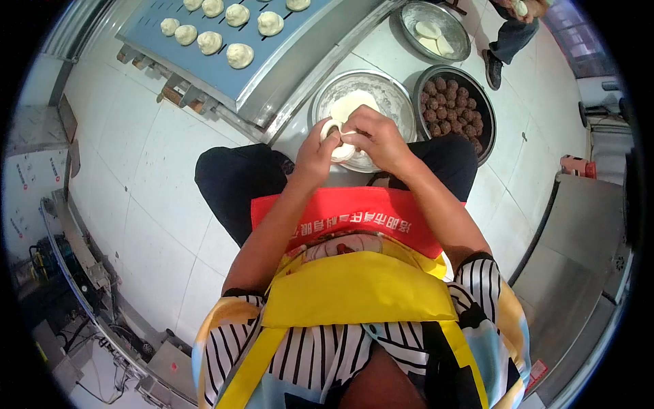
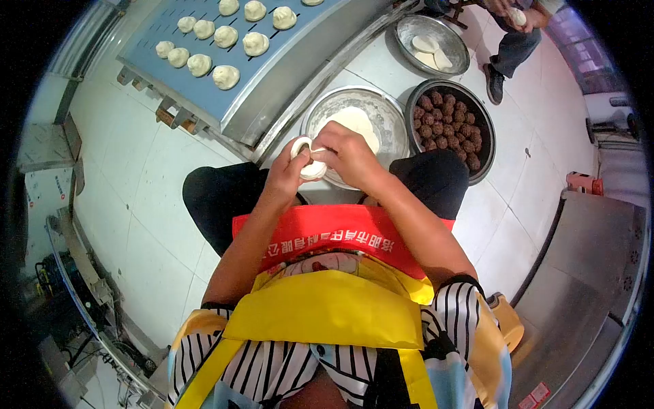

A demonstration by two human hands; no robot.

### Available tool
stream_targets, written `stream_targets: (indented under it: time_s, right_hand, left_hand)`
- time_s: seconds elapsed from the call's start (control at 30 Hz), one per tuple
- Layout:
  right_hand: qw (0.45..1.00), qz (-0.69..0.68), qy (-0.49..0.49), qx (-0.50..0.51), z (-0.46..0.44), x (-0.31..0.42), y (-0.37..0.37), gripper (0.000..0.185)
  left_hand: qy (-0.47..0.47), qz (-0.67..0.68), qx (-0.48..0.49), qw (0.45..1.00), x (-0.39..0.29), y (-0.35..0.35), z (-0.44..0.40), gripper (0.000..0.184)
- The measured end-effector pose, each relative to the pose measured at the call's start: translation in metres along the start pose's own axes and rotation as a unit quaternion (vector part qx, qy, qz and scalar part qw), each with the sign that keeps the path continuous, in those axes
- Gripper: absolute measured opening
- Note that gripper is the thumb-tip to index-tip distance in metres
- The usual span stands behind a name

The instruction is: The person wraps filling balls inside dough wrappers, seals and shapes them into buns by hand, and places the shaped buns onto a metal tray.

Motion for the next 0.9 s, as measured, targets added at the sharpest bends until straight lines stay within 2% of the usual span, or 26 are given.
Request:
stream_targets:
  time_s: [0.1,0.17,0.2,0.27,0.3,0.33,0.37,0.43,0.47,0.5,0.57,0.6,0.73,0.83,0.9]
  right_hand:
    - [0.999,-0.031,-0.039,-0.018,0.001,0.003,-0.002,0.013]
    - [0.997,-0.060,-0.047,-0.016,0.002,-0.004,0.002,0.011]
    - [0.998,-0.056,-0.011,-0.020,0.004,-0.010,0.003,0.010]
    - [0.997,-0.047,0.059,-0.027,0.007,-0.019,0.004,0.010]
    - [0.984,-0.132,0.104,-0.063,0.007,-0.025,-0.002,0.011]
    - [0.960,-0.215,0.147,-0.099,0.006,-0.029,-0.007,0.012]
    - [0.926,-0.297,0.188,-0.136,0.006,-0.031,-0.011,0.013]
    - [0.935,-0.280,0.182,-0.121,0.001,-0.025,-0.008,0.018]
    - [0.938,-0.272,0.189,-0.101,0.002,-0.030,0.001,0.017]
    - [0.941,-0.264,0.198,-0.080,0.005,-0.033,0.010,0.017]
    - [0.960,-0.224,0.152,-0.067,0.001,-0.024,0.008,0.013]
    - [0.970,-0.199,0.126,-0.059,0.001,-0.018,0.008,0.012]
    - [0.994,-0.094,-0.003,-0.059,-0.001,0.008,0.000,0.011]
    - [0.996,-0.034,-0.072,-0.026,-0.004,0.011,0.001,0.008]
    - [0.999,-0.025,-0.027,-0.014,-0.003,0.010,0.003,0.008]
  left_hand:
    - [-0.035,-0.035,0.015,0.999,-0.012,0.002,0.003,0.047]
    - [-0.099,-0.067,0.060,0.991,-0.022,0.006,0.005,0.048]
    - [-0.130,-0.082,0.081,0.985,-0.026,0.007,0.005,0.049]
    - [-0.092,-0.102,0.090,0.986,-0.040,0.002,0.004,0.052]
    - [-0.072,-0.111,0.094,0.987,-0.048,0.002,0.003,0.054]
    - [-0.069,-0.044,0.065,0.995,-0.064,0.003,0.007,0.062]
    - [-0.020,-0.010,0.029,0.999,-0.053,0.000,0.002,0.063]
    - [0.077,0.059,-0.045,0.994,-0.013,0.004,-0.006,0.067]
    - [0.003,0.240,-0.095,0.966,-0.010,0.016,-0.003,0.065]
    - [0.025,0.206,-0.103,0.973,-0.008,0.013,-0.002,0.058]
    - [0.073,0.140,-0.119,0.980,-0.015,0.006,-0.006,0.047]
    - [0.056,0.071,-0.143,0.986,-0.014,0.000,-0.005,0.053]
    - [0.064,0.083,-0.111,0.988,-0.035,0.004,-0.003,0.060]
    - [0.021,0.073,-0.094,0.993,-0.034,0.004,-0.005,0.065]
    - [-0.013,0.140,-0.082,0.987,-0.028,0.005,-0.004,0.066]
Point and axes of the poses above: each hand's wrist, its own z-axis away from the middle knuckle, its own y-axis out of the palm, x = y × z, the point moved 6 cm from there along -z, towards the middle knuckle, and after that the axes turned 2 degrees about y, right-handed, at the moved point
